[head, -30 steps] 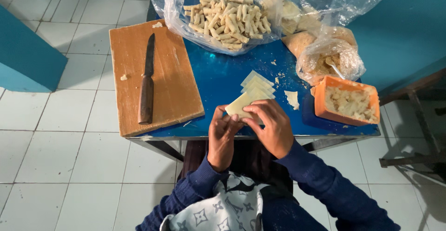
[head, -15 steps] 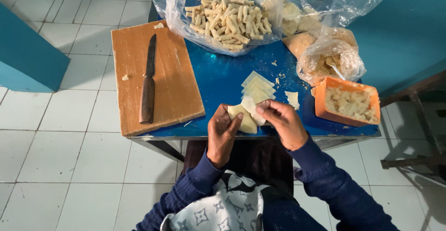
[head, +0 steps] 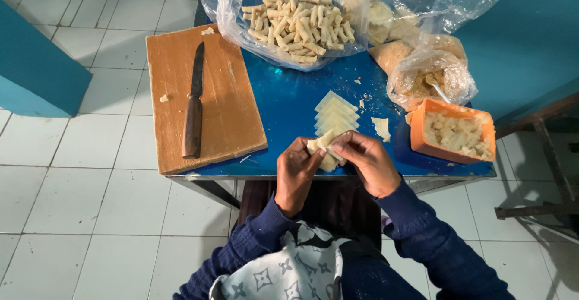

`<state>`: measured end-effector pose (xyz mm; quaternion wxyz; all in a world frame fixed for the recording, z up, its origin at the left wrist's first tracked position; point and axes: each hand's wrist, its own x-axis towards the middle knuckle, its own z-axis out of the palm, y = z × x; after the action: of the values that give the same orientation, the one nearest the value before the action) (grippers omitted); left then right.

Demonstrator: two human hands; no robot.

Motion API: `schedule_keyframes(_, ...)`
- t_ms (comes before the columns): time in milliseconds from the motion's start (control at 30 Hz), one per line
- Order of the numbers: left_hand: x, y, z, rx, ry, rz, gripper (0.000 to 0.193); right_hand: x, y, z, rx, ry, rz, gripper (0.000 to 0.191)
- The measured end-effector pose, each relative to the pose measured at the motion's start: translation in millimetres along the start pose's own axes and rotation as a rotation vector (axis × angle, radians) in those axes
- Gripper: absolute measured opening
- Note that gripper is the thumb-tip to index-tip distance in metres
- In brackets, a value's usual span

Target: The person sits at a small table and assembles filled snack wrappers. They lay thin white sheets in an overlapping zigzag stack on the table, spoon filling from an orange container onto the sheets, and fold or press the sheets over the filling, repeating the cycle. A knife rests on a cutting board nearby and is not used.

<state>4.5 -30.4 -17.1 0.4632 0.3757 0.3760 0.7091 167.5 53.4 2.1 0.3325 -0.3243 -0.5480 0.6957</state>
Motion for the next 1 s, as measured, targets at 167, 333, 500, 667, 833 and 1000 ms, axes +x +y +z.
schedule_keyframes(167, 2.3, -6.4, -7.8, 0.033, 0.007, -0.040, 0.011, 5.1, 11.6, -15.6, 0.281, 0.041, 0.161, 0.015)
schedule_keyframes(333, 2.8, 2.6, -12.3, 0.000, 0.041, 0.059, 0.015, 4.8, 14.6, -29.3, 0.369, 0.133, 0.209, 0.011)
schedule_keyframes(500, 15.8, 45.8, -41.8, 0.623, 0.278, 0.270, 0.034, 2.5, -5.9, -33.7, -0.097, 0.193, -0.211, 0.006)
schedule_keyframes(667, 29.8, 78.0, -64.4, 1.033, 0.339, 0.482, 0.043, -17.0, -11.4, -2.9, -1.122, 0.303, -0.671, 0.008)
schedule_keyframes(833, 29.5, 76.0, -71.3, 1.195, 0.391, 0.368, 0.037, -34.7, -9.2, 18.3, -1.244, 0.241, -0.812, 0.011)
schedule_keyframes(1000, 30.8, 60.3, -69.9, 1.429, 0.440, 0.679, 0.029, -40.3, -10.2, 19.6, -1.279, 0.209, -0.846, 0.013)
